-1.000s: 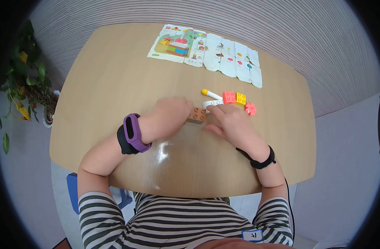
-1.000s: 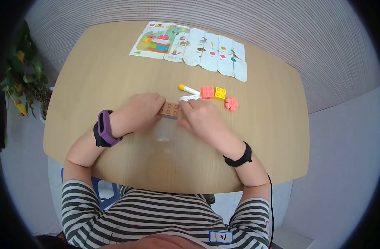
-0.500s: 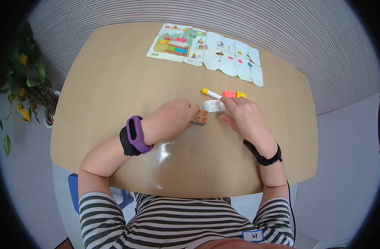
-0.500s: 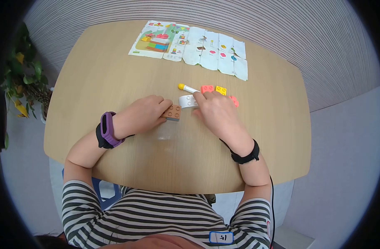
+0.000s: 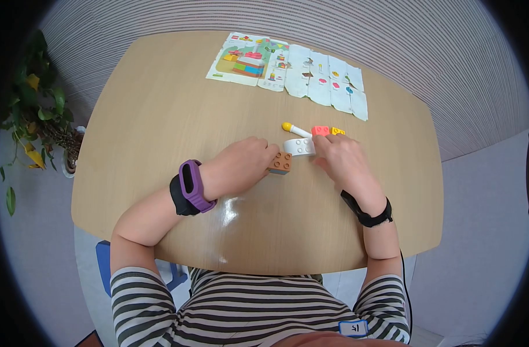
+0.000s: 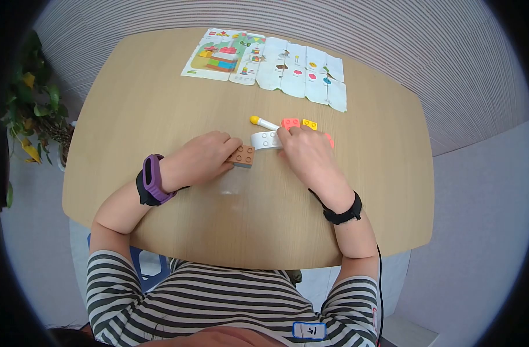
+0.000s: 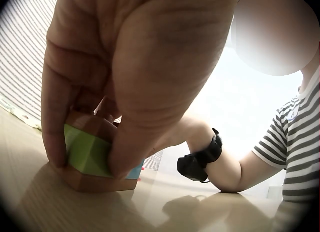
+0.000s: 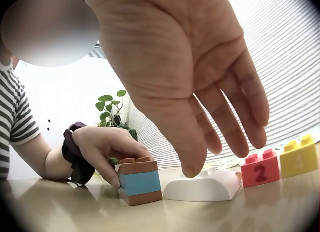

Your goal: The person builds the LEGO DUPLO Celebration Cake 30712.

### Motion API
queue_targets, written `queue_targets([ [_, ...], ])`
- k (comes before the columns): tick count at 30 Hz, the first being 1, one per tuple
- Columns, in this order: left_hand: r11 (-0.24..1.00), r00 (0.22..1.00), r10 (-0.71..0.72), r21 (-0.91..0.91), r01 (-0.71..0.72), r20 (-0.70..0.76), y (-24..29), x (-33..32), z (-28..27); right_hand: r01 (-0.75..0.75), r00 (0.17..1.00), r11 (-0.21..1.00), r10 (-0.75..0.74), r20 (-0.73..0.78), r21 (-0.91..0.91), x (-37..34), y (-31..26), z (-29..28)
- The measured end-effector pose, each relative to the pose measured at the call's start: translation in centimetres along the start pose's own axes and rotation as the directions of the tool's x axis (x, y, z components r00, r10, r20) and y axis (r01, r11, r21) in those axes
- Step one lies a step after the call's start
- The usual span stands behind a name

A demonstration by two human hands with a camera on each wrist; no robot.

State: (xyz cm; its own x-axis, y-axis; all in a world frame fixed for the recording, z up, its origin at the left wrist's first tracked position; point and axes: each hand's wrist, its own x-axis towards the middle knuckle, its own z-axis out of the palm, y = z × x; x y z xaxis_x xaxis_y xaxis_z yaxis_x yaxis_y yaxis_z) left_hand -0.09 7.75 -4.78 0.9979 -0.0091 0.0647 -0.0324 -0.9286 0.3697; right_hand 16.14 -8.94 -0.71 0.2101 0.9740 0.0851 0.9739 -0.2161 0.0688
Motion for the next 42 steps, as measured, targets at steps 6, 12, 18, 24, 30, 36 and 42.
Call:
queue_targets([
  [6, 1.000, 1.000, 0.016, -0.008, -0.016, -0.018, 0.0, 0.1, 0.1, -0.006, 1.000, 1.000, 0.006, 0.000, -0.002, 0.0, -0.1, -0.3],
  [12, 1.000, 0.999, 0.027, 0.002, -0.027, -0.029, -0.1, 0.2, 0.2, -0.015, 1.000, 1.000, 0.015, 0.005, -0.006, 0.0, -0.1, -0.2],
  [18, 1.000, 1.000, 0.018, -0.004, -0.018, -0.023, -0.1, 0.2, 0.2, -0.013, 0.998, 0.998, 0.009, -0.057, -0.060, 0.2, 0.7, 0.8],
  [24, 1.000, 1.000, 0.007, -0.021, -0.007, -0.016, 0.0, 0.3, 0.1, -0.070, 0.993, 0.987, 0.056, -0.100, -0.143, 0.2, 1.3, 1.0],
  [30, 1.000, 1.000, 0.017, -0.014, -0.017, -0.023, -0.2, 0.3, 0.1, 0.057, 0.985, 0.998, -0.050, -0.166, 0.037, 0.4, 0.5, 0.8],
  [36, 1.000, 0.999, 0.020, -0.015, -0.020, -0.030, -0.1, 0.2, 0.1, 0.100, 0.992, 0.988, -0.090, -0.094, 0.115, 0.7, 0.0, 1.8],
  [42, 1.000, 0.999, 0.028, -0.007, -0.028, -0.034, -0.2, 0.2, 0.2, -0.016, 0.997, 0.993, 0.007, 0.075, 0.119, 0.9, -0.8, 1.5],
])
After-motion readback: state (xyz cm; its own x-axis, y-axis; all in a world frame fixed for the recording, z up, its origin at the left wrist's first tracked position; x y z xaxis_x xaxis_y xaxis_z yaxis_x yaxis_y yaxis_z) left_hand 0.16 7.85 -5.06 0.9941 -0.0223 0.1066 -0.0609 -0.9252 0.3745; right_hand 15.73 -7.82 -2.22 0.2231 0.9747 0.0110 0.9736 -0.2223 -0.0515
